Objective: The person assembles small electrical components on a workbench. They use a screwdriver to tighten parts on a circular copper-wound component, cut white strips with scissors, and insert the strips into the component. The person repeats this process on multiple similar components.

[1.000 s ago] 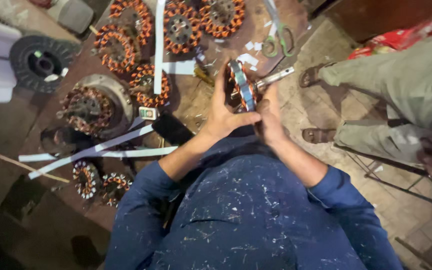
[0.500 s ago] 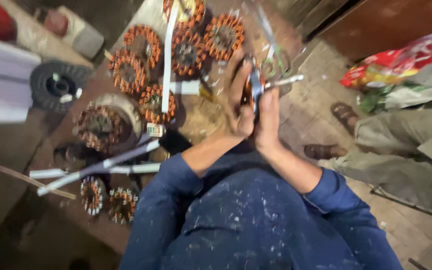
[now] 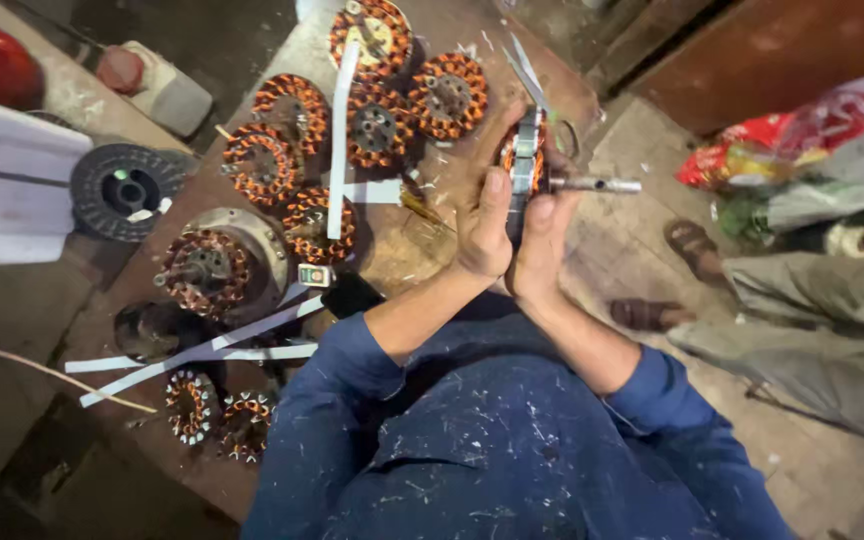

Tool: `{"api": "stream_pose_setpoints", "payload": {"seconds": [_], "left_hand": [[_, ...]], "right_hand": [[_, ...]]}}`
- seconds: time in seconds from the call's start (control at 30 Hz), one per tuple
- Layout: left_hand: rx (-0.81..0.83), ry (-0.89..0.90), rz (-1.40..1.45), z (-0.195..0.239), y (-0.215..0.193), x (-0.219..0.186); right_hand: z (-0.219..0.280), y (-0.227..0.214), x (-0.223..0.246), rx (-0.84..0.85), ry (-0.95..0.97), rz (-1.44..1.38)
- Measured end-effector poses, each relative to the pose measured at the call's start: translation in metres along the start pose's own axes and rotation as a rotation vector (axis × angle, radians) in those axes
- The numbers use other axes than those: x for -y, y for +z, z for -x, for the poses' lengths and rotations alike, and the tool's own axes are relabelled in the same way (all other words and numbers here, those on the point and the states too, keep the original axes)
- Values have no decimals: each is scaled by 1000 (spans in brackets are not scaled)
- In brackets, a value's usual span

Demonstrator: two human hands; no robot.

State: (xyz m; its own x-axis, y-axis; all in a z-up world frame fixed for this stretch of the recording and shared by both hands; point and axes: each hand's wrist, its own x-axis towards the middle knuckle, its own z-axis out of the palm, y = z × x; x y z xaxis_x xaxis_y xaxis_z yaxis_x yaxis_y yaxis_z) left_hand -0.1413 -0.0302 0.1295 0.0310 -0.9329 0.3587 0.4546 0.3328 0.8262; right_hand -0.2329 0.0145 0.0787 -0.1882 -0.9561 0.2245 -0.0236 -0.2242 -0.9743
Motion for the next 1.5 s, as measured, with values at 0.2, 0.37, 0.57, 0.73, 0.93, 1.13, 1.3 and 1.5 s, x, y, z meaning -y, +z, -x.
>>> {"api": "stream_pose_setpoints", "payload": {"seconds": [0.2,0.37,0.57,0.73,0.93,1.13,1.3,1.5], "left_hand": [[168,91,-9,-25,-1,-15],[-240,-783,825,-47,1,-14],[94,-83,44,-13,7,6],[220,70,-298,-50,6,-35],[-100,-534,650,-70,28,-51],[88,-12,147,-30,23,-19],[108,-360,691,-39,10,-19],[52,-75,141,-35,22,-12]], "right_hand": [[-57,0,32,80,-341,-108],[-78,2,77,143,-317,247],[-27,7,4,-90,-98,-22],[-87,-9,32,148,-432,-67],[-80,5,74,74,-332,245],[-71,-10,37,137,-341,-84],[-61,-22,56,168,-268,214],[-67,9,53,-62,-46,-69]]}}
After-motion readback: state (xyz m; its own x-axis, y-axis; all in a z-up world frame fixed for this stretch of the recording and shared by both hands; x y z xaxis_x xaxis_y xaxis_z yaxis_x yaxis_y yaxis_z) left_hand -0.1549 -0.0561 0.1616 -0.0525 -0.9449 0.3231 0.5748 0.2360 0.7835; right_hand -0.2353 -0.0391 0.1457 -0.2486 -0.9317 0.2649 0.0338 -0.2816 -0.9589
